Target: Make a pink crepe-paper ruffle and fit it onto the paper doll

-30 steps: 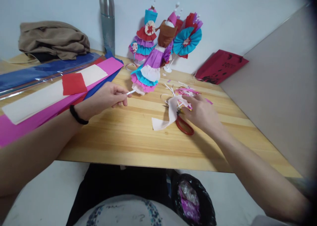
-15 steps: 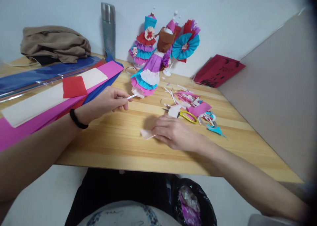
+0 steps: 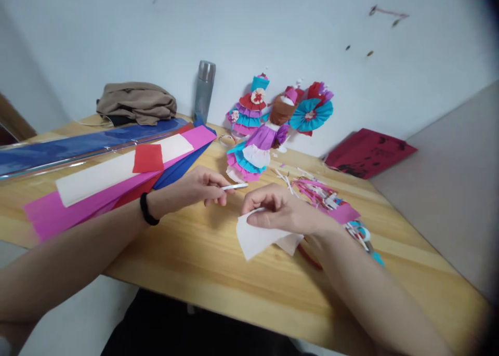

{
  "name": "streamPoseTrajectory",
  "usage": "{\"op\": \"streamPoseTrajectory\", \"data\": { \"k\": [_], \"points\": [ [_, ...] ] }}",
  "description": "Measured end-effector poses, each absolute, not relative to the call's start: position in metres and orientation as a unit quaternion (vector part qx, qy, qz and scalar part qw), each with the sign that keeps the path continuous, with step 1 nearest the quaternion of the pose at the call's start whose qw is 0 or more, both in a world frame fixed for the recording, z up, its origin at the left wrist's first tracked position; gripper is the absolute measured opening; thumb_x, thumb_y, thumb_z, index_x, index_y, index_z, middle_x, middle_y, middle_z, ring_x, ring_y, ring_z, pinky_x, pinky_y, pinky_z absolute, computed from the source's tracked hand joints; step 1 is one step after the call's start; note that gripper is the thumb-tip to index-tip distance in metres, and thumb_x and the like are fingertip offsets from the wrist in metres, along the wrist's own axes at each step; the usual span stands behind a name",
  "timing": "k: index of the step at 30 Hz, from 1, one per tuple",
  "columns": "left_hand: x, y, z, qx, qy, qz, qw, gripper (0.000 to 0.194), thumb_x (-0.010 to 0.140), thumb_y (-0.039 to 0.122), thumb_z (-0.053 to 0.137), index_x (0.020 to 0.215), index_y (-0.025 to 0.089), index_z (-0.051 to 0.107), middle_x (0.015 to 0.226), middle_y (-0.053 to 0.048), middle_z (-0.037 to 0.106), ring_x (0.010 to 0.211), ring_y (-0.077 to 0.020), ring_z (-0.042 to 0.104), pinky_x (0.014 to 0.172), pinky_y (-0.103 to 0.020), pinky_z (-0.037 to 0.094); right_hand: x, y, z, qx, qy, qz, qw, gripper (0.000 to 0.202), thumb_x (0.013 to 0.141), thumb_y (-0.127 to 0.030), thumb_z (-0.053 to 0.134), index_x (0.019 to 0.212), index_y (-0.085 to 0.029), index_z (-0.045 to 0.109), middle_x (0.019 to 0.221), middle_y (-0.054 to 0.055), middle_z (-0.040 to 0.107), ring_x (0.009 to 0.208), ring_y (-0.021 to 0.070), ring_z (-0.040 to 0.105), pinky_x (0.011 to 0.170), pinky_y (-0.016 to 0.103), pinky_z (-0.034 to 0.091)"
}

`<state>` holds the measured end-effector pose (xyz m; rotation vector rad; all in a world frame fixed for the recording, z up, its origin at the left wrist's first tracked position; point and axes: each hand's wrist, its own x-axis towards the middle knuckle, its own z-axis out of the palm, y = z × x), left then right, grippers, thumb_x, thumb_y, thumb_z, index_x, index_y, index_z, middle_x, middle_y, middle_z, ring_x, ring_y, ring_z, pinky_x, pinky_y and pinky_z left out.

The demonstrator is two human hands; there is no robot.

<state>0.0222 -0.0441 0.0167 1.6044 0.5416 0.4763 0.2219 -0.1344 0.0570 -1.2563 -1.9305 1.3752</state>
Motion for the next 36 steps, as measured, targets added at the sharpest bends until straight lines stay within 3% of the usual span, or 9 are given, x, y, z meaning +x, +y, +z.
{"op": "streamPoseTrajectory", "data": {
  "k": [3,10,21,30,36],
  "points": [
    [0.022,-0.042,0.012,0.671,0.219,0.223,0.673,0.018,0.076,0.024,0.066,0.085,0.012,0.075,0.067,-0.003,0.068,0.056,-0.0071,0.055,0.052,-0.016,0.043,0.218,-0.135,0.053,-0.454,-0.672,0.540,0.228,0.028,0.073,-0.042,0.073,0.070,-0.017,0.060,0.058,-0.003,0.054,0.048,0.0077,0.045,0.045,0.020,0.034],
    [0.021,-0.048,0.013,0.659,0.208,0.255,0.676,0.025,0.080,0.036,0.069,0.080,0.011,0.074,0.068,-0.004,0.067,0.059,-0.0086,0.056,0.052,-0.017,0.043,0.225,-0.139,0.057,-0.490,-0.663,0.490,0.284,0.030,0.075,-0.042,0.074,0.065,-0.017,0.060,0.054,-0.004,0.049,0.048,0.0071,0.040,0.042,0.020,0.028],
    [0.022,-0.054,0.021,0.745,0.215,0.227,0.589,0.019,0.084,0.025,0.061,0.075,0.011,0.070,0.068,-0.003,0.067,0.060,-0.0083,0.056,0.053,-0.017,0.042,0.224,-0.144,0.058,-0.529,-0.657,0.421,0.333,0.028,0.076,-0.044,0.074,0.065,-0.021,0.061,0.055,-0.002,0.054,0.045,0.0091,0.045,0.039,0.023,0.031],
    [0.028,-0.057,0.013,0.815,0.246,0.254,0.459,0.022,0.085,0.027,0.059,0.077,0.013,0.075,0.067,-0.003,0.070,0.061,-0.0107,0.057,0.055,-0.020,0.041,0.215,-0.144,0.048,-0.582,-0.710,0.272,0.288,0.027,0.081,-0.039,0.067,0.062,-0.021,0.062,0.053,0.000,0.051,0.048,0.0115,0.043,0.043,0.026,0.028],
    [0.027,-0.058,0.013,0.849,0.216,0.263,0.403,0.019,0.086,0.015,0.057,0.078,0.014,0.075,0.070,0.000,0.071,0.061,-0.0079,0.057,0.056,-0.018,0.038,0.210,-0.141,0.046,-0.608,-0.729,0.192,0.249,0.019,0.082,-0.031,0.063,0.067,-0.020,0.066,0.055,0.000,0.056,0.050,0.0128,0.046,0.046,0.027,0.032]
  ]
}}
